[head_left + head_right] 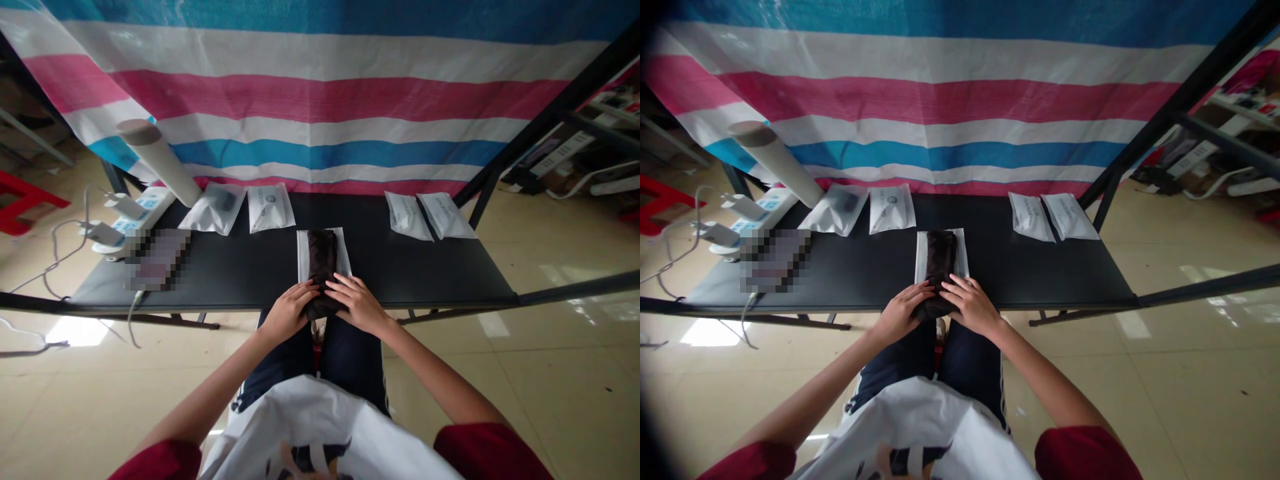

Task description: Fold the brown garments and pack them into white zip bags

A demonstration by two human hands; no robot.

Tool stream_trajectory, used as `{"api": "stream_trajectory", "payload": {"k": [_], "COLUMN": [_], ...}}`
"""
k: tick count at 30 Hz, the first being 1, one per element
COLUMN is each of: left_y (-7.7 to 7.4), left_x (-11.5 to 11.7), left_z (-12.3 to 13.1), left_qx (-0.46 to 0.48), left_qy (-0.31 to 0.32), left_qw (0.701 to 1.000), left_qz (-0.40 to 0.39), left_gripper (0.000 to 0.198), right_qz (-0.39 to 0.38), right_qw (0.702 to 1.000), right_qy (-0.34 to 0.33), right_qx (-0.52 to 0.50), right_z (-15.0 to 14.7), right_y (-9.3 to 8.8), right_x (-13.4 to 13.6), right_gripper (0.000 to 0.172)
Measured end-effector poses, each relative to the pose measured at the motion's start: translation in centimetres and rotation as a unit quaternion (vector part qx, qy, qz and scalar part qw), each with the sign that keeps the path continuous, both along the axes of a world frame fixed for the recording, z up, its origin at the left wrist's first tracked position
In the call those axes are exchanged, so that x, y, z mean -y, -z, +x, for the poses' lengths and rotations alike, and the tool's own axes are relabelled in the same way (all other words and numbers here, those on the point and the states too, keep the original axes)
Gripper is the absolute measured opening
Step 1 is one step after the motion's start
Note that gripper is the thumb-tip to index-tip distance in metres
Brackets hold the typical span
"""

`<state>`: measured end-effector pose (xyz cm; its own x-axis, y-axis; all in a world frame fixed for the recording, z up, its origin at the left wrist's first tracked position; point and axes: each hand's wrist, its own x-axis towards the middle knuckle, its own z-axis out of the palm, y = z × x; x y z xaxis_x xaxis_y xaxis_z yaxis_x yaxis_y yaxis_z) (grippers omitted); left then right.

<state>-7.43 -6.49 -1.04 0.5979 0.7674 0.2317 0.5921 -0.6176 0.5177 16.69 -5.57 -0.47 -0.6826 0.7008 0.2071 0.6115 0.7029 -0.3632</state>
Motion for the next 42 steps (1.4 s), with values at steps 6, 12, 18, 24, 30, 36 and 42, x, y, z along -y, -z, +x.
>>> {"api": "stream_trajectory", "payload": {"k": [6,12,18,24,30,36,42], "left_y": [-0.5,-0.6,-0.3,-0.3,-0.5,0.7,1.1], "left_x": [-1.0,-1.9,-3.9,-4.9,-6.1,-6.6,-6.0], "left_z": [0.3,1.2,2.9,3.9,4.2,4.1,3.4], "left_qx": [0.08,0.107,0.141,0.183,0.117,0.22,0.27], "left_qy": [-0.057,-0.154,-0.222,-0.285,-0.315,-0.308,-0.258], "left_qw": [0.994,0.978,0.958,0.93,0.935,0.922,0.921], "left_qz": [-0.049,-0.09,-0.118,-0.145,-0.112,-0.077,-0.111], "left_gripper": [0.03,0.024,0.032,0.04,0.032,0.026,0.031], "right_qz": [-0.026,-0.021,-0.064,0.008,0.071,0.067,0.039], "right_qw": [0.99,0.971,0.946,0.931,0.991,0.997,0.998], "right_qy": [0.071,0.174,0.264,0.301,0.094,0.044,0.046], "right_qx": [-0.119,-0.163,-0.18,-0.205,-0.07,0.0,0.035], "right_z": [-1.1,-2.0,-3.1,-3.5,-3.1,-3.0,-3.5], "right_y": [0.3,1.1,1.3,0.7,-0.4,-1.1,-2.8], "right_x": [-0.7,-1.4,-2.7,-3.5,-3.3,-5.0,-7.4], "right_gripper": [0.03,0.027,0.034,0.047,0.031,0.039,0.03]}}
